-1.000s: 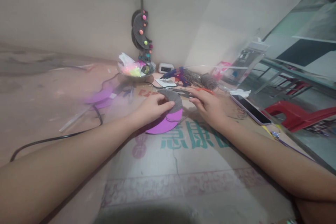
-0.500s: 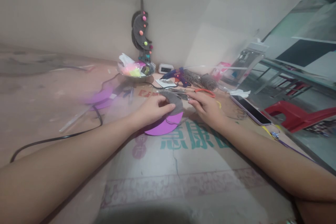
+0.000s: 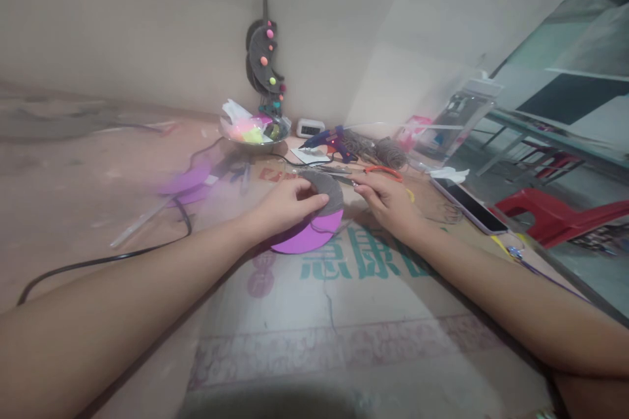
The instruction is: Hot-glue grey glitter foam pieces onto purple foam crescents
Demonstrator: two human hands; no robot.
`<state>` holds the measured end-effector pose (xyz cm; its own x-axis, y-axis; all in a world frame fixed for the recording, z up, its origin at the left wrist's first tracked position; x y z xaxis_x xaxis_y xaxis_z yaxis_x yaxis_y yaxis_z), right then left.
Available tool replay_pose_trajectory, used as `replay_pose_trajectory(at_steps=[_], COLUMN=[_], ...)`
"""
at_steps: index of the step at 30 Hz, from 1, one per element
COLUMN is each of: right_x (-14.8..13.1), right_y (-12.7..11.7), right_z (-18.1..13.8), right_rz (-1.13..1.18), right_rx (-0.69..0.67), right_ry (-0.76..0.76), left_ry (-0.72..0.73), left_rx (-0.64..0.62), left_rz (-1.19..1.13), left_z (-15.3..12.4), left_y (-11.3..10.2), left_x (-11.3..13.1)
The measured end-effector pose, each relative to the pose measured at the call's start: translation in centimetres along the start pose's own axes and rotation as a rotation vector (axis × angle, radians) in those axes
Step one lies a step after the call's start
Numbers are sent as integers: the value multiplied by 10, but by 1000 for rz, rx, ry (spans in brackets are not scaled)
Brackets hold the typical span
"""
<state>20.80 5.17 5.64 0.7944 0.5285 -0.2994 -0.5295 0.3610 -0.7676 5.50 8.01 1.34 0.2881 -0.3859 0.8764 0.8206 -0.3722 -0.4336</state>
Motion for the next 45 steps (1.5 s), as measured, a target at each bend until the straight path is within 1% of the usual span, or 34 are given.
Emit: replay_pose_trajectory(at_steps=[8, 19, 24, 34, 39, 42, 45], right_x=[4, 2, 4, 4, 5, 15, 27], right_y=[0, 4, 2, 2, -2, -5, 0], right_z=[1, 0, -1, 0, 1, 2, 3], right_rz=[71, 63, 40, 78, 121, 97, 68], right_rx=[7, -36, -17, -35, -4, 49, 37], right_ry=[42, 40, 56, 83, 128, 197, 258], left_ry=[-13, 31, 39, 43, 12, -19, -75], left_rx=[-8, -15, -19, -4, -1, 21, 37], left_rz=[-37, -17, -4, -37, -40, -56, -99], left_z=[-1, 0, 0, 1, 0, 0, 0], left_y=[1, 2, 1, 2, 1, -1, -2], left_x=[1, 2, 2, -1, -1, -1, -5])
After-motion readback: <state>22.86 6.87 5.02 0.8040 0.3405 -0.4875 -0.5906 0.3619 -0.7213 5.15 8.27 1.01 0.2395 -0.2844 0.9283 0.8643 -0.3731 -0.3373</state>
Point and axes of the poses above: each hand's wrist, its own z-axis towards the middle knuckle, its own y-axis out of the palm, x = y × z, the point moved 9 cm from there along z, towards the middle knuckle, and after that the axes turned 2 degrees about y, right-handed, at the moved point
